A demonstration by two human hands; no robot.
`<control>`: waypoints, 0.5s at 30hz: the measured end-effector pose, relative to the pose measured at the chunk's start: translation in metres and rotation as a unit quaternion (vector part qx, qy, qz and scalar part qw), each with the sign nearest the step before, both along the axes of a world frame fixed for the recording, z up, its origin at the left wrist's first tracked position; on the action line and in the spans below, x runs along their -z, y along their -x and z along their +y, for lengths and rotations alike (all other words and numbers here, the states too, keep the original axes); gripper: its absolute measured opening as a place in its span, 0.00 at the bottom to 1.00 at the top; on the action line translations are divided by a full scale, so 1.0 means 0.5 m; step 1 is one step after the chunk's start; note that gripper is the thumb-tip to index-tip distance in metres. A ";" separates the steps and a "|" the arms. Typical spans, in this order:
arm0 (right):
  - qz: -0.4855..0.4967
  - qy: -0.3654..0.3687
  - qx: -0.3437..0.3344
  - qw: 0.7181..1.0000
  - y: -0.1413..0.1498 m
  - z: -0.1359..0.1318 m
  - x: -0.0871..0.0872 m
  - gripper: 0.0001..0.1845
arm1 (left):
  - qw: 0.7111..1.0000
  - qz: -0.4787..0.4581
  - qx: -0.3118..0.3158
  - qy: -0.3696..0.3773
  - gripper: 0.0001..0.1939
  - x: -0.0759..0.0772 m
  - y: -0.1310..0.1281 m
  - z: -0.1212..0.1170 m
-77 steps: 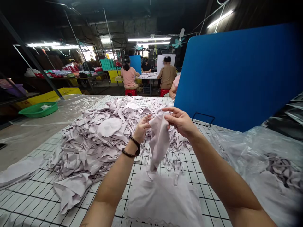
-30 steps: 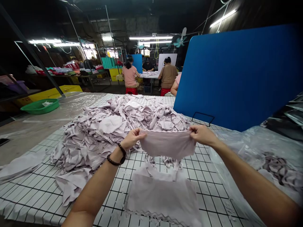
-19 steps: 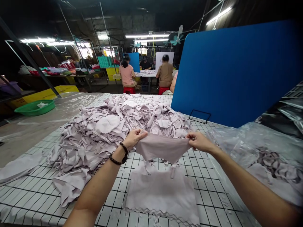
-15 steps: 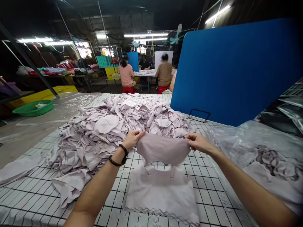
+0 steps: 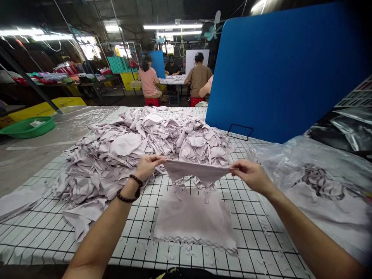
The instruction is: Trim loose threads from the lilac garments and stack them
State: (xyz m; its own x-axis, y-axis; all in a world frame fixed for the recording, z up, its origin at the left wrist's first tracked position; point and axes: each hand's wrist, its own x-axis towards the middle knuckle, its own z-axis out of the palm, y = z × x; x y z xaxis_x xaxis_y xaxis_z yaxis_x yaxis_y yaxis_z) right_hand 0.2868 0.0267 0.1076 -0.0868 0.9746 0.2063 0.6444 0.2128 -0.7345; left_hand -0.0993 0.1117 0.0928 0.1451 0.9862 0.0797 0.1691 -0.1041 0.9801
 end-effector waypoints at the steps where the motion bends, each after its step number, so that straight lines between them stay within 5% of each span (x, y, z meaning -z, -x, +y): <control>1: -0.020 -0.016 -0.011 1.000 0.007 -0.037 0.014 0.10 | 0.999 0.037 0.022 -0.005 0.14 0.012 0.011 -0.032; 5: -0.058 -0.006 -0.075 0.995 0.045 -0.175 0.111 0.10 | 0.978 0.173 0.114 0.016 0.10 0.089 0.046 -0.172; 9: -0.088 -0.022 -0.054 0.994 0.076 -0.246 0.197 0.13 | 0.955 0.246 0.162 -0.012 0.11 0.143 0.054 -0.271; 15: -0.090 -0.022 -0.032 0.995 0.089 -0.270 0.209 0.12 | 0.936 0.301 0.178 -0.044 0.13 0.134 0.046 -0.327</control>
